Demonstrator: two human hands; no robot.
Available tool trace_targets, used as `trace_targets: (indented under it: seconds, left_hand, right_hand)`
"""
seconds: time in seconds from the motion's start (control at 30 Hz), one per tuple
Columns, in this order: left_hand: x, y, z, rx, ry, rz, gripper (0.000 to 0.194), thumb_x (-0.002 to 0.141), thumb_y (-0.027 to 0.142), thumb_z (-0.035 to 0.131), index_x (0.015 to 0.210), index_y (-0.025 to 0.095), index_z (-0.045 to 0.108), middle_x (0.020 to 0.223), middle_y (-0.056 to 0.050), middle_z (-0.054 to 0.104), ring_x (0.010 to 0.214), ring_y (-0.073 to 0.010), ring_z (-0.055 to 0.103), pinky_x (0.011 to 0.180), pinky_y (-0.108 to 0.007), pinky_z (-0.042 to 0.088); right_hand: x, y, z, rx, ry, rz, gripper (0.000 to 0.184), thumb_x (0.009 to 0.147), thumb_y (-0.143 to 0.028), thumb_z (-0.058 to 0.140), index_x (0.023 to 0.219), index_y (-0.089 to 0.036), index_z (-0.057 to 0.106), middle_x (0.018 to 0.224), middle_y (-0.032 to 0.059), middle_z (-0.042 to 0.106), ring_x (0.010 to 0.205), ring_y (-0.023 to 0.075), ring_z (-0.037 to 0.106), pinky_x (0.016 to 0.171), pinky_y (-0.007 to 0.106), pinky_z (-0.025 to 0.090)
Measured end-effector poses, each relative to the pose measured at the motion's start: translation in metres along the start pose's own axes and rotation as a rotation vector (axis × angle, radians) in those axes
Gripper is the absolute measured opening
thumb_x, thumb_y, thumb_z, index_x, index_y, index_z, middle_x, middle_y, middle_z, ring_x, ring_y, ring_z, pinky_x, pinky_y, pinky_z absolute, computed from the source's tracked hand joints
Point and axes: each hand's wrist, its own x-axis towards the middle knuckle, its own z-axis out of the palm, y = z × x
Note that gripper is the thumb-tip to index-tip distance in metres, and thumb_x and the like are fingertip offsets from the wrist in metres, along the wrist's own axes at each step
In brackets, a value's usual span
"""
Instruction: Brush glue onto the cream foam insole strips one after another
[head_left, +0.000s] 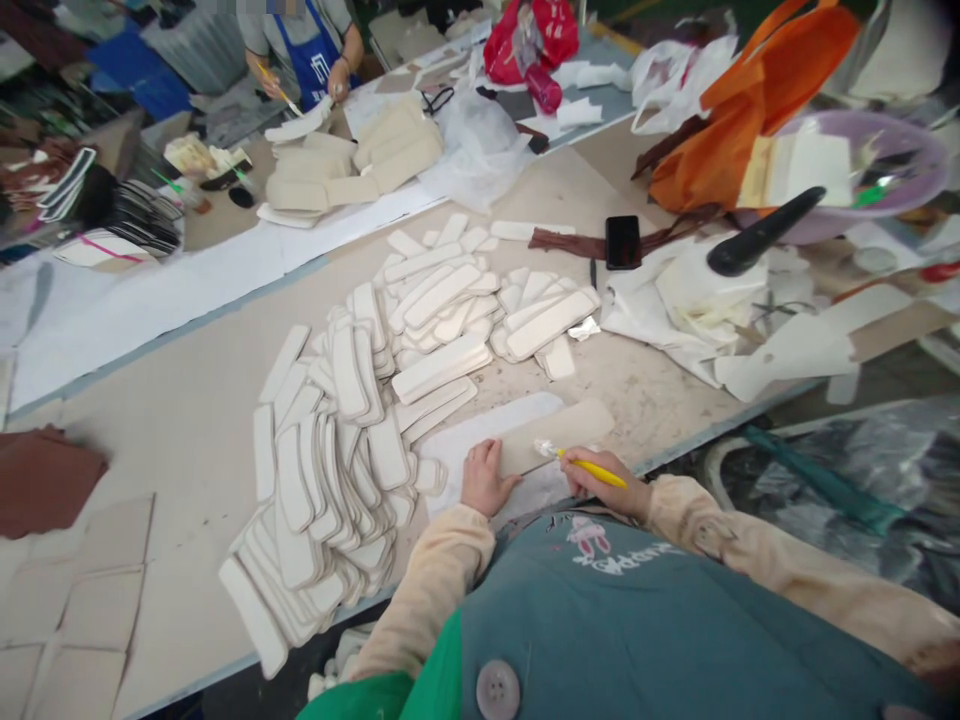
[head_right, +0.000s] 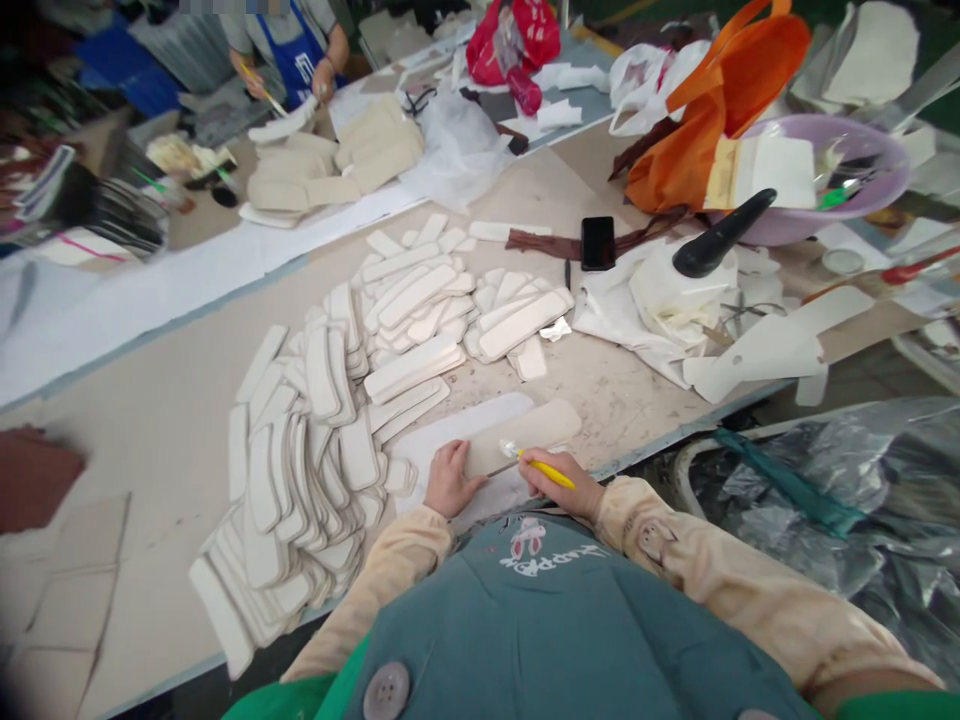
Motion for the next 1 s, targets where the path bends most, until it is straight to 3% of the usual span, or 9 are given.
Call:
trace_targets:
  seconds: [0.27,0.37,0.47,0.57,0.83,0.9,1.0]
  left_hand:
    - [0.000,-0.001,0.002,-0.137,0.064,0.004,0.066,0.058,0.039,0.077,0.118,0.023,0.053,0.118,-0.014,0.051,0.111,-0.0320,0.046,0.098,-0.047,0.034]
    - [0.000,-0.003,0.004,-0.050,0.064,0.038,0.063,0.061,0.039,0.074,0.118,0.023,0.053,0.117,-0.015,0.052,0.110,-0.0324,0.047,0.097,-0.047,0.036]
    - [0.000,-0.004,0.004,0.070,0.059,0.088,0.063,0.063,0.041,0.072,0.119,0.021,0.052,0.116,-0.015,0.052,0.107,-0.0315,0.048,0.094,-0.047,0.038]
    - [0.000,-0.004,0.003,0.166,0.049,0.121,0.063,0.065,0.042,0.070,0.121,0.019,0.050,0.115,-0.014,0.053,0.105,-0.0298,0.049,0.092,-0.046,0.041]
    - [-0.001,-0.009,0.006,0.265,0.061,0.175,0.062,0.070,0.044,0.065,0.122,0.015,0.047,0.116,-0.013,0.052,0.105,-0.0279,0.048,0.093,-0.044,0.043]
    - [-0.001,-0.009,0.006,0.264,0.064,0.167,0.062,0.070,0.044,0.065,0.122,0.014,0.047,0.116,-0.013,0.051,0.105,-0.0279,0.048,0.093,-0.043,0.043]
    - [0.000,-0.009,0.006,0.263,0.065,0.164,0.064,0.070,0.045,0.065,0.122,0.013,0.047,0.116,-0.014,0.051,0.105,-0.0282,0.048,0.093,-0.043,0.044]
  right_hand:
    - [0.030,0.013,0.027,0.192,-0.036,0.010,0.032,0.084,-0.050,0.044,0.078,-0.020,0.053,0.056,-0.0045,0.056,0.049,0.0101,0.050,0.052,0.023,0.044]
    - [0.042,0.019,0.039,0.241,-0.060,0.032,0.032,0.084,-0.050,0.044,0.079,-0.020,0.053,0.054,-0.0050,0.055,0.047,0.0095,0.049,0.051,0.023,0.043]
    - [0.047,0.026,0.040,0.242,0.010,0.048,0.031,0.085,-0.048,0.044,0.077,-0.020,0.053,0.052,-0.0058,0.052,0.046,0.0088,0.046,0.049,0.021,0.040]
    - [0.045,0.032,0.024,0.170,0.132,0.052,0.031,0.084,-0.049,0.044,0.076,-0.020,0.054,0.050,-0.0061,0.051,0.045,0.0088,0.045,0.048,0.021,0.038]
    - [0.010,0.039,-0.054,-0.243,0.450,-0.019,0.032,0.088,-0.049,0.038,0.078,-0.022,0.052,0.054,-0.0036,0.051,0.053,0.0124,0.051,0.057,0.024,0.042]
    - [0.003,0.036,-0.059,-0.440,0.450,-0.058,0.031,0.090,-0.046,0.036,0.084,-0.021,0.054,0.060,-0.0006,0.056,0.058,0.0140,0.055,0.061,0.025,0.041]
    - [0.001,0.030,-0.049,-0.773,0.383,-0.066,0.030,0.091,-0.042,0.035,0.091,-0.020,0.056,0.069,0.0048,0.063,0.064,0.0168,0.059,0.061,0.026,0.038]
